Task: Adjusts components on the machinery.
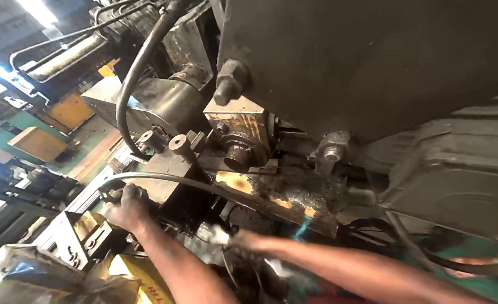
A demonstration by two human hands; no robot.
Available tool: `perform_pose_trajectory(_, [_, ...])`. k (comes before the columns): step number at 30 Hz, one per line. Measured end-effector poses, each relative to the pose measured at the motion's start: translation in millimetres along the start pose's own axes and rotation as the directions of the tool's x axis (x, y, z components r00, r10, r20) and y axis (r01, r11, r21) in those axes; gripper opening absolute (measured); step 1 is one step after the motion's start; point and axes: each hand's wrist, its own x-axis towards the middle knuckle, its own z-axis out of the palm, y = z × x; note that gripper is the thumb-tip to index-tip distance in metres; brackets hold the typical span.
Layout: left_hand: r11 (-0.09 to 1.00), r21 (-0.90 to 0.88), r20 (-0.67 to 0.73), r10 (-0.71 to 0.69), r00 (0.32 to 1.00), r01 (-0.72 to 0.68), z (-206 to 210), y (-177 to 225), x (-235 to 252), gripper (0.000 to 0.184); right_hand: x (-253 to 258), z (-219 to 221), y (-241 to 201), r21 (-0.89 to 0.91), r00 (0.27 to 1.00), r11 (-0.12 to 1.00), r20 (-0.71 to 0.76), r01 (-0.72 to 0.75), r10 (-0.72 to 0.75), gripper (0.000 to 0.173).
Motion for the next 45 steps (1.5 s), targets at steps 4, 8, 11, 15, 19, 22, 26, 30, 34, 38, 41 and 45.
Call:
perform_pose_trajectory(4, [1.000,-0.011,-0.012,0.026,1.000,-0.026,-1.1,-3.6,3.0,0.015,17.7,-34.0,-29.3,-0.003,0.994,1.000,-0.105,0.007,-0.007,0.043])
perform_pose_trajectory(8, [0.999,-0.019,-0.005,0.028,1.000,-0.028,0.4,-2.4,1.3,0.016,26.0,-41.1,-56.2,-0.065,0.999,0.998,-0.050,0.000,-0.004,0.041])
perform_pose_trajectory(11, [0.999,-0.017,-0.019,0.031,0.999,-0.031,1.6,-3.1,2.3,0.016,45.9,-55.5,-71.2,-0.087,0.998,0.995,-0.026,-0.057,0.055,0.037])
perform_pose_trajectory(15, [1.000,-0.014,-0.014,0.017,1.000,-0.018,1.8,-1.9,-0.1,0.018,57.6,-80.2,-92.1,-0.194,0.990,0.971,-0.026,-0.138,0.136,0.029])
perform_pose_trajectory(19, [0.999,-0.029,-0.036,0.017,0.999,-0.018,3.5,-1.1,0.8,0.018,30.8,5.3,-48.5,-0.240,0.969,0.950,-0.099,0.199,-0.228,0.037])
perform_pose_trajectory(22, [1.000,-0.017,-0.014,0.008,1.000,-0.008,2.7,0.0,-2.8,0.019,7.2,55.2,-16.8,-0.364,0.963,0.895,0.177,0.258,-0.205,0.041])
perform_pose_trajectory(26, [0.999,-0.031,-0.012,0.023,1.000,-0.024,1.5,-2.7,2.1,0.022,24.5,-1.2,0.2,-0.178,0.994,0.978,-0.003,0.109,-0.111,0.047])
perform_pose_trajectory(30, [1.000,-0.017,-0.024,0.013,1.000,-0.013,2.6,-1.4,1.1,0.019,35.9,-42.2,-34.0,-0.044,0.997,0.999,-0.075,0.009,-0.013,0.048])
perform_pose_trajectory(34, [1.000,-0.006,-0.040,0.025,0.999,-0.025,2.3,-1.6,1.4,0.020,54.4,-53.1,-72.5,-0.136,0.998,0.991,-0.063,-0.001,-0.007,0.043])
perform_pose_trajectory(38, [0.998,-0.053,-0.014,0.040,0.999,-0.041,-0.3,-5.4,3.0,0.021,29.8,-25.8,-48.6,-0.202,0.996,0.976,0.030,0.087,-0.082,0.044])
perform_pose_trajectory(41, [0.998,-0.031,-0.008,0.050,0.999,-0.050,1.5,-3.8,3.2,0.021,22.8,-20.8,-25.2,-0.167,0.996,0.982,0.046,0.084,-0.078,0.046])
perform_pose_trajectory(45, [1.000,-0.004,-0.034,0.027,0.999,-0.027,2.5,0.0,-1.6,0.020,47.3,-35.9,-56.9,-0.179,0.984,0.981,-0.144,0.075,-0.101,0.051])
